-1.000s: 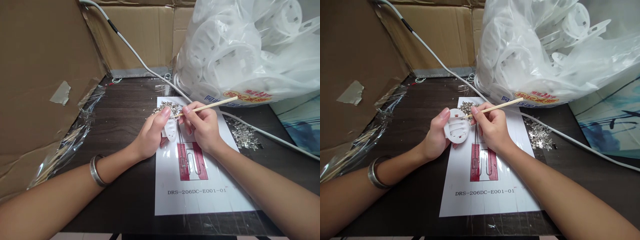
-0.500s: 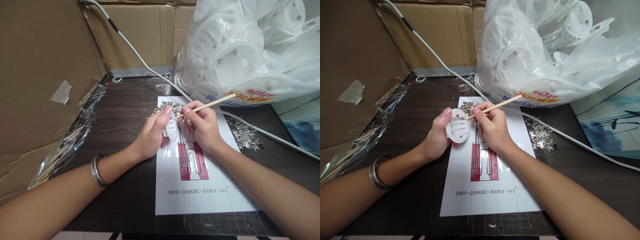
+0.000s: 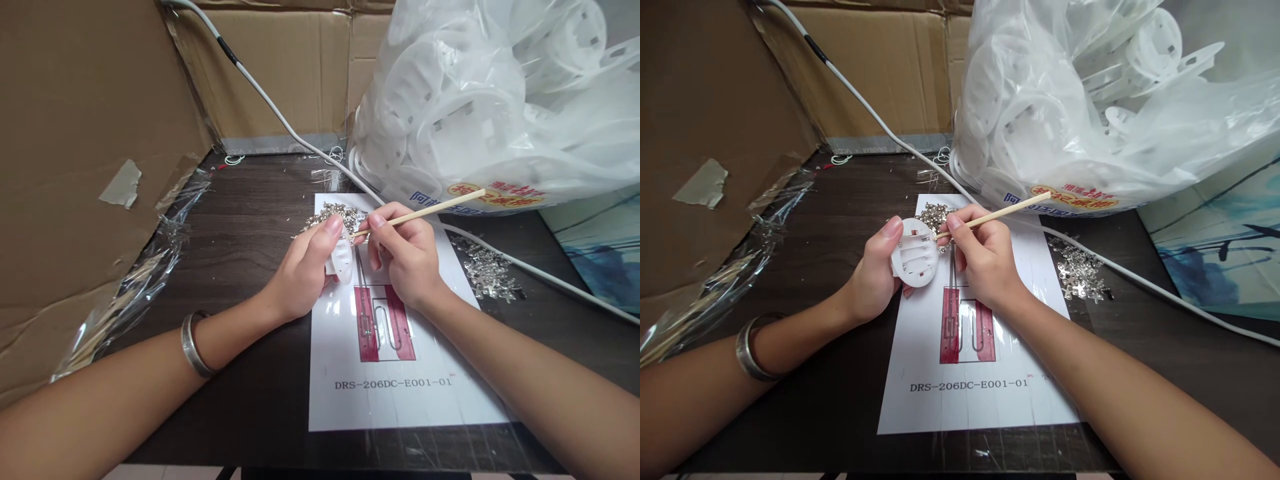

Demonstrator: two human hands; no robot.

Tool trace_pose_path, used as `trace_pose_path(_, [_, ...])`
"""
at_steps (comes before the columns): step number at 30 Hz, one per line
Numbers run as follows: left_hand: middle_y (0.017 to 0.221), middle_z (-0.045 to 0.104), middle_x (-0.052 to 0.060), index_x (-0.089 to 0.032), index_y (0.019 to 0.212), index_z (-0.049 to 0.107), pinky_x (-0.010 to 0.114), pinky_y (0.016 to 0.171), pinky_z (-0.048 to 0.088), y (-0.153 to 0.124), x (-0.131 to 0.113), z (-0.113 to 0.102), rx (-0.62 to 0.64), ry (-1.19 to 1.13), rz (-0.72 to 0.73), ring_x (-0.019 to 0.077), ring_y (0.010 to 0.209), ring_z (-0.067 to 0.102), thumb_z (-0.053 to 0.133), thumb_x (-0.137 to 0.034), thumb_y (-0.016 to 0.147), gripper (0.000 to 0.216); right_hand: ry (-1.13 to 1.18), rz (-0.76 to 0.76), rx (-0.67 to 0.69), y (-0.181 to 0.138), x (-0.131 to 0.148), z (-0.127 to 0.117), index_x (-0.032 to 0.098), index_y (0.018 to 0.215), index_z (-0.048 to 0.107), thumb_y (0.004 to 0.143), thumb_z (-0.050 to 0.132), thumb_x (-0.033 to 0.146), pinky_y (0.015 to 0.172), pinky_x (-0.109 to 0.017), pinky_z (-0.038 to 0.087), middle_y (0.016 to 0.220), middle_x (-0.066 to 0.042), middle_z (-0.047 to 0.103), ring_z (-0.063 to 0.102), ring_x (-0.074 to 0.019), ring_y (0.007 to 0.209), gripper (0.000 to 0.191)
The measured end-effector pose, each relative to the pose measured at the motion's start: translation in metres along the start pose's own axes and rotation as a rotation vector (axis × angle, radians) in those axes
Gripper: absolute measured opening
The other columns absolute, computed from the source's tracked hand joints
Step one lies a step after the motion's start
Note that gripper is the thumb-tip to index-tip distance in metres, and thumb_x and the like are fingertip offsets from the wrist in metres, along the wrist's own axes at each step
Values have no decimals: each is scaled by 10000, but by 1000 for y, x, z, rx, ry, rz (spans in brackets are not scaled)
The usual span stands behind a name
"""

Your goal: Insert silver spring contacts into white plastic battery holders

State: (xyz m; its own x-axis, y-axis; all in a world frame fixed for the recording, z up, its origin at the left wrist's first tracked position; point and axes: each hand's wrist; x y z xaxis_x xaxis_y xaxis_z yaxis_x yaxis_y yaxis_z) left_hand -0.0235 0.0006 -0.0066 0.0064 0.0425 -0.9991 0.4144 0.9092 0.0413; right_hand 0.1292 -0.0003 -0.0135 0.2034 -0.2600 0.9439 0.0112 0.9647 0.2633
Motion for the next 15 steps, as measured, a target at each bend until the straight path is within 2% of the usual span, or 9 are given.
trace_pose_path(4, [621,566,40,-190,654,506,286,501,341,1,-1,3,-4,38,34,134,572,497,275,-622,980,589,31,20,49,0,-1,0,186,745,620,889,673,339,351,-228,316,636,19,661,471,-62,372,217])
trace_pose_path(9, [615,541,33,-193,650,487,283,540,375,1,0,5,-50,27,16,148,603,504,297,-610,978,563,30,35,-3,0,-2,0,175,734,618,895,652,299,364,-221,318,617,26,637,463,-50,367,207])
trace_pose_path(15, [629,536,37,-193,666,494,296,580,404,0,0,5,-26,11,15,156,623,493,280,-598,982,557,36,36,2,-1,0,-1,183,717,621,885,641,295,364,-227,320,612,24,645,461,-55,364,202])
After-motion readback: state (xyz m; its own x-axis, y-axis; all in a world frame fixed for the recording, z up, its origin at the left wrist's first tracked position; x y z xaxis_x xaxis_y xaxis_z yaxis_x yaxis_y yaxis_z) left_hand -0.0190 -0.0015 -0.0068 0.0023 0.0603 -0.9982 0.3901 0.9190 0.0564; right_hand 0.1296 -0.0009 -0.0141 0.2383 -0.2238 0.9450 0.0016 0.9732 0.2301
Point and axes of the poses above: each hand's wrist, its own y-axis towards the middle knuckle, its own z-axis out of the palm, x = y × z
